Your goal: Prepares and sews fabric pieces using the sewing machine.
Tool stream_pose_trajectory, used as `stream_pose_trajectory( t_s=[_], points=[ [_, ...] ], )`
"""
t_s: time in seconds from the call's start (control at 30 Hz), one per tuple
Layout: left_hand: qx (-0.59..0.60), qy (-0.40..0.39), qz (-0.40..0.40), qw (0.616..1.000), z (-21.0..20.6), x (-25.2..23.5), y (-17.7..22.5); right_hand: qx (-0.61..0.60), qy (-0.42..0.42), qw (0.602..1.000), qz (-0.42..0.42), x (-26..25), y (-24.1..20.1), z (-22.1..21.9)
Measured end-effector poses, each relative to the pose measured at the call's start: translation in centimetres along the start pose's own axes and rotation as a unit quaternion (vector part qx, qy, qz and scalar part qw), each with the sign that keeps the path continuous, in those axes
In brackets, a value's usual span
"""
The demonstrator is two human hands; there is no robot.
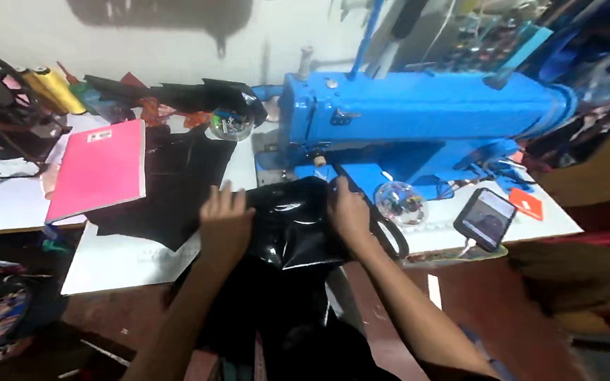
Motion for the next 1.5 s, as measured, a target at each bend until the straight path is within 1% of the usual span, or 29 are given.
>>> stream_pose_trajectory(
  t_s=[0.07, 0.13, 0.23, 0.3, 0.4, 0.47, 0.5, 0.57, 0.7, 1.13, 1.23, 1.37, 1.43, 1.5],
  points=[
    [0.01, -0.042, -0.052, 0.998, -3.2, 1.8, 0.7, 0.026, 0.024, 0.998, 0.047, 0.8, -0.8, -0.2],
    [0.006, -0.071, -0.077, 0.995, -5.0, 2.5, 0.3, 0.018, 0.044, 0.995, 0.088, 1.0, -1.6, -0.5],
    [-0.006, -0.091, -0.071, 0.993, -5.8, 2.6, -0.1, 0.007, 0.045, 0.994, 0.1, 0.4, -2.3, -1.5],
    [-0.013, -0.091, -0.067, 0.993, -5.8, 2.7, -0.2, 0.027, 0.047, 0.99, 0.132, 0.9, -3.3, -2.7],
    [-0.015, -0.108, -0.056, 0.992, -5.7, 2.9, -0.9, 0.002, -0.001, 0.976, 0.219, 3.2, -6.5, -4.8],
    [-0.012, -0.115, -0.053, 0.992, -5.6, 3.1, -1.6, -0.006, -0.049, 0.968, 0.248, 4.9, -7.5, -6.2],
    [-0.014, -0.124, -0.053, 0.991, -5.5, 3.1, -1.9, 0.003, -0.059, 0.965, 0.254, 5.2, -7.4, -6.5],
    [-0.018, -0.125, -0.062, 0.99, -5.3, 3.3, -2.4, 0.026, -0.073, 0.964, 0.256, 5.3, -6.5, -6.5],
    [-0.016, -0.112, -0.081, 0.99, -5.0, 3.4, -2.7, 0.053, -0.078, 0.961, 0.26, 5.3, -5.3, -6.2],
    [-0.02, -0.103, -0.114, 0.988, -4.5, 3.3, -3.4, 0.052, -0.094, 0.96, 0.26, 5.2, -5.2, -6.3],
    [-0.03, -0.111, -0.107, 0.988, -4.6, 3.3, -3.4, 0.052, -0.096, 0.96, 0.257, 5.2, -5.0, -6.4],
    [-0.015, -0.101, -0.101, 0.99, -4.2, 3.5, -1.7, 0.024, -0.079, 0.965, 0.249, 5.0, -5.7, -5.7],
    [0.008, -0.089, -0.114, 0.989, -4.1, 3.3, -0.2, -0.004, -0.055, 0.968, 0.246, 4.4, -6.6, -5.2],
    [0.024, -0.083, -0.133, 0.987, -4.6, 2.9, 1.1, -0.014, -0.042, 0.965, 0.26, 3.7, -7.5, -5.4]
  ],
)
Point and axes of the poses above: each hand's wrist, its own x-axis away from the middle knuckle, its own z-axis out of the back of the hand, y = z × x, the point moved 10 cm from there along -x, towards the middle knuckle, and after that the axes turned 14 degrees about z, right-handed, at the moved point
